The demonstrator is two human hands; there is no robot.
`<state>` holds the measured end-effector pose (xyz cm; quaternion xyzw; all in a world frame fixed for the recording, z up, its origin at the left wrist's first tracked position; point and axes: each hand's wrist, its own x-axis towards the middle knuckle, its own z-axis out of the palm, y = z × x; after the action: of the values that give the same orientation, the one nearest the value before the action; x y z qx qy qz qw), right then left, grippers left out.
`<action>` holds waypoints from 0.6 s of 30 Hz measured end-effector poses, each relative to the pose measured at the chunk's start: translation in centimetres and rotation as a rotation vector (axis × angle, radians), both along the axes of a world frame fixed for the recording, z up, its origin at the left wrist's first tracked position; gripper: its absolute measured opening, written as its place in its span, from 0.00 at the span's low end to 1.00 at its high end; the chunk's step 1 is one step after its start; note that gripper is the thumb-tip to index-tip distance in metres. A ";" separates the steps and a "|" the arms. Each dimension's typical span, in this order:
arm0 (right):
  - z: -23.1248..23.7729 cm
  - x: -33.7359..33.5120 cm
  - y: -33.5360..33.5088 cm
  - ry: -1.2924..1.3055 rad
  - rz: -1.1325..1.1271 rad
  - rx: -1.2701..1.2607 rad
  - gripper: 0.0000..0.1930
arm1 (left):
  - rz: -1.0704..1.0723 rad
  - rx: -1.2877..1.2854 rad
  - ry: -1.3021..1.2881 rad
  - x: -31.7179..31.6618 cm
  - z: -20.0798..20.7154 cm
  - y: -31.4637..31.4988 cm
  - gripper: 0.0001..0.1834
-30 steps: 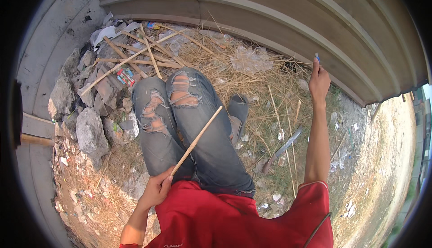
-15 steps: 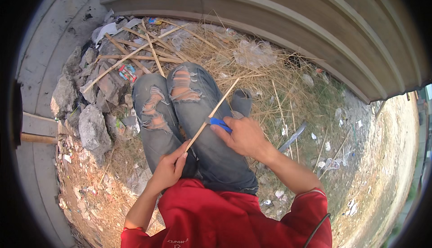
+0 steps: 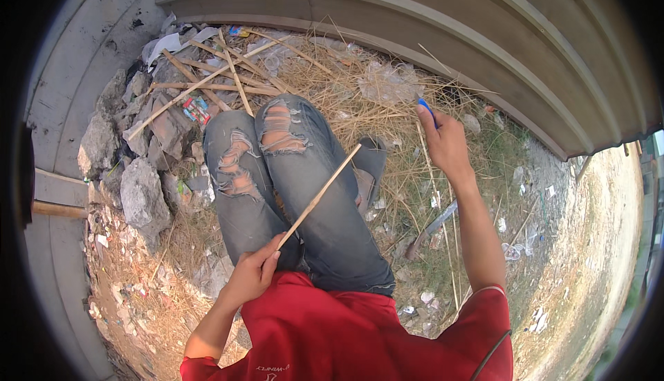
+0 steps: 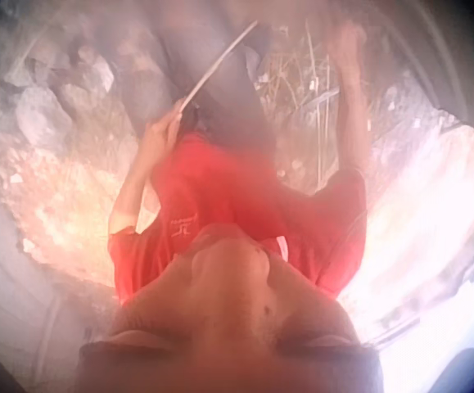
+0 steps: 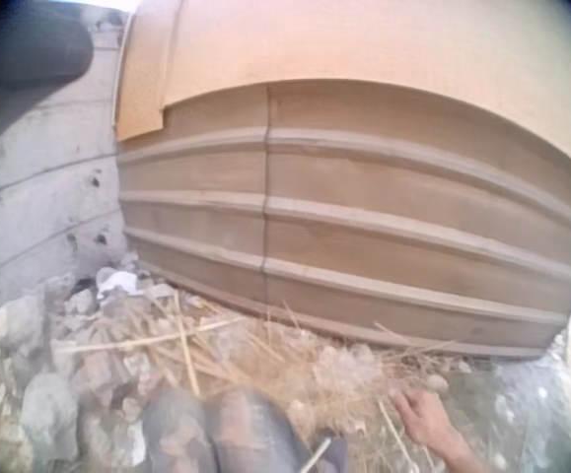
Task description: The person sits inside a large concrete pipe and uses a blue utility knife to shave the surface of a long bamboo stick. They repeatedly scrape the knife along the stick's length to remove thin strips of material, rotating the stick as needed.
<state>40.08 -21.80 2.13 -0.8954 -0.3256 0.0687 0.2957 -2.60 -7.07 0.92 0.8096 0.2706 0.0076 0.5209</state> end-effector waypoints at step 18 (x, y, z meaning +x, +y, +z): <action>-3.9 -6.8 2.8 -0.229 0.101 -0.120 0.30 | -0.014 -0.366 0.026 0.1 0.1 2.2 0.20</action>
<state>33.25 -19.04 -1.80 -0.8959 -0.3972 0.0003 0.1988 -2.48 -4.82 1.00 0.7033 0.2685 -0.0562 0.6558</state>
